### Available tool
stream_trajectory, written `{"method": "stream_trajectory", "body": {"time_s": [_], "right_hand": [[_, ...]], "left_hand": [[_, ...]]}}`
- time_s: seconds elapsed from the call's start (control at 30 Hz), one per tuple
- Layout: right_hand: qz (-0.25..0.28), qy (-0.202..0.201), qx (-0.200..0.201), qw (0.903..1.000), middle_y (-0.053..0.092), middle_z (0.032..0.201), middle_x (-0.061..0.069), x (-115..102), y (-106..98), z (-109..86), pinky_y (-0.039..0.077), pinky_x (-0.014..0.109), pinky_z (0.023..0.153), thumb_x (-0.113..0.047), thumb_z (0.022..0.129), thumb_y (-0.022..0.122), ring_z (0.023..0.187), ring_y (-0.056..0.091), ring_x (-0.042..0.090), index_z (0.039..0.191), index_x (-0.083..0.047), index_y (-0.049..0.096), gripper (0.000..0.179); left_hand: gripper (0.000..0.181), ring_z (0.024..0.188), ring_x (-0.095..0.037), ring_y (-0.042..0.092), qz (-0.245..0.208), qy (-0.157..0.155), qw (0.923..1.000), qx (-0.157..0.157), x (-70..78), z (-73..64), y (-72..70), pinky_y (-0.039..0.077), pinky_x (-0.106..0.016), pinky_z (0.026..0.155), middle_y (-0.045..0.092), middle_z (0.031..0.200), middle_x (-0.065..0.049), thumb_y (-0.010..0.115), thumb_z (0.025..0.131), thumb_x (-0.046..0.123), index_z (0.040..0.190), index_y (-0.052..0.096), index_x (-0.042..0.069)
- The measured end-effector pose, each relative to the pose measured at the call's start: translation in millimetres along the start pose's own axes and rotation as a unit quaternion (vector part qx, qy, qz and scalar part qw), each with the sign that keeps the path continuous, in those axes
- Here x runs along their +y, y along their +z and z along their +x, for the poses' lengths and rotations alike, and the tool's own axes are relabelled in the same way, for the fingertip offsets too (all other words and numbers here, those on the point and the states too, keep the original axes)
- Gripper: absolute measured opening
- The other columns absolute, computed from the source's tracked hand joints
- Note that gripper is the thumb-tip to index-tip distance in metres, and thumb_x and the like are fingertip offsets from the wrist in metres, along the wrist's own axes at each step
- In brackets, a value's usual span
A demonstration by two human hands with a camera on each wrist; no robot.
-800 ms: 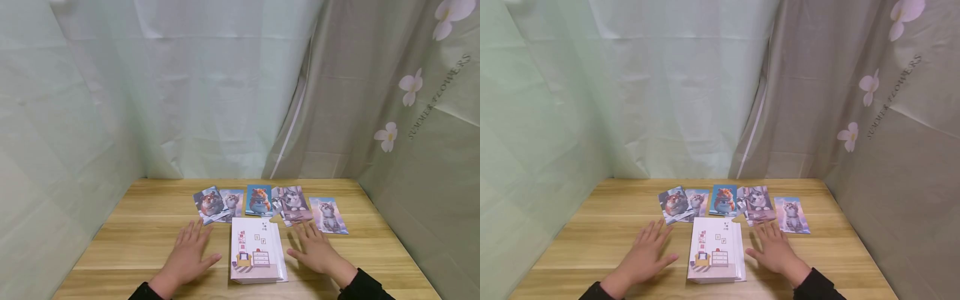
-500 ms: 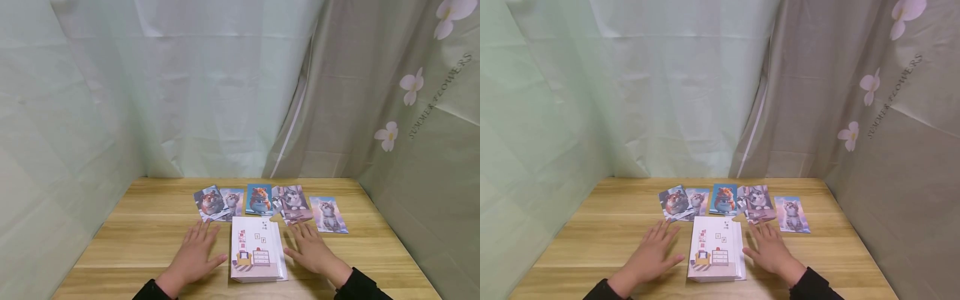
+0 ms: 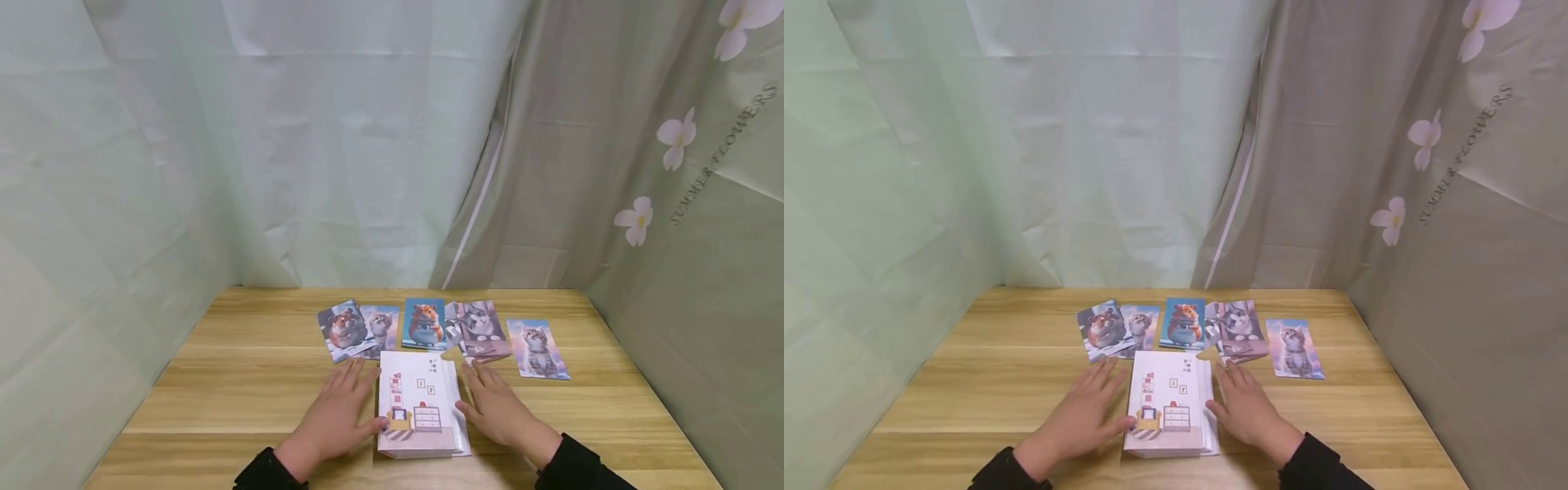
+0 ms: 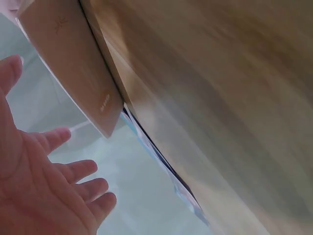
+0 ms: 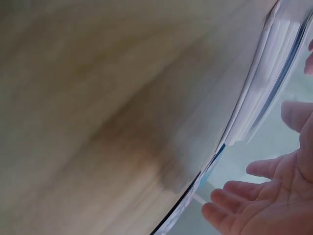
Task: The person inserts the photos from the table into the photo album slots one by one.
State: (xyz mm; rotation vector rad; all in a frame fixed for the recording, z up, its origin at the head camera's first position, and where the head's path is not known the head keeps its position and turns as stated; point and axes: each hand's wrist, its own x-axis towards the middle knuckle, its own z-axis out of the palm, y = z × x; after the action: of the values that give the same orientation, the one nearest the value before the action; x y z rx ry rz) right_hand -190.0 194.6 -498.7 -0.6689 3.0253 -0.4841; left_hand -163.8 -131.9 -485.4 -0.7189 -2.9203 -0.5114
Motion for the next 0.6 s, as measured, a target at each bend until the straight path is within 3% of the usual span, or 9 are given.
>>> {"method": "stream_trajectory", "body": {"time_s": [0.23,0.6], "right_hand": [[0.041,0.003,0.027,0.9988,0.038,0.152,0.029,-8.7,4.1,3.4,0.029,0.058,0.115,-0.022,0.1,0.061,0.139,0.035,0.048,0.149,0.007,0.039,0.061],[0.07,0.009,0.027,0.9972,0.04,0.149,0.031,-21.9,4.9,4.5,0.032,0.056,0.114,-0.012,0.096,0.064,0.139,0.036,0.046,0.145,0.009,0.042,0.058]], "left_hand": [[0.085,0.147,-0.043,0.025,-0.011,0.016,0.9996,-0.022,8.8,6.0,4.0,0.029,-0.055,0.116,0.028,0.16,-0.024,0.053,0.092,0.068,0.153,0.041,0.009],[0.086,0.148,-0.039,0.026,-0.006,0.043,0.9981,-0.042,26.8,11.6,11.7,0.032,-0.055,0.115,0.029,0.161,-0.019,0.052,0.091,0.07,0.153,0.042,0.012]]}}
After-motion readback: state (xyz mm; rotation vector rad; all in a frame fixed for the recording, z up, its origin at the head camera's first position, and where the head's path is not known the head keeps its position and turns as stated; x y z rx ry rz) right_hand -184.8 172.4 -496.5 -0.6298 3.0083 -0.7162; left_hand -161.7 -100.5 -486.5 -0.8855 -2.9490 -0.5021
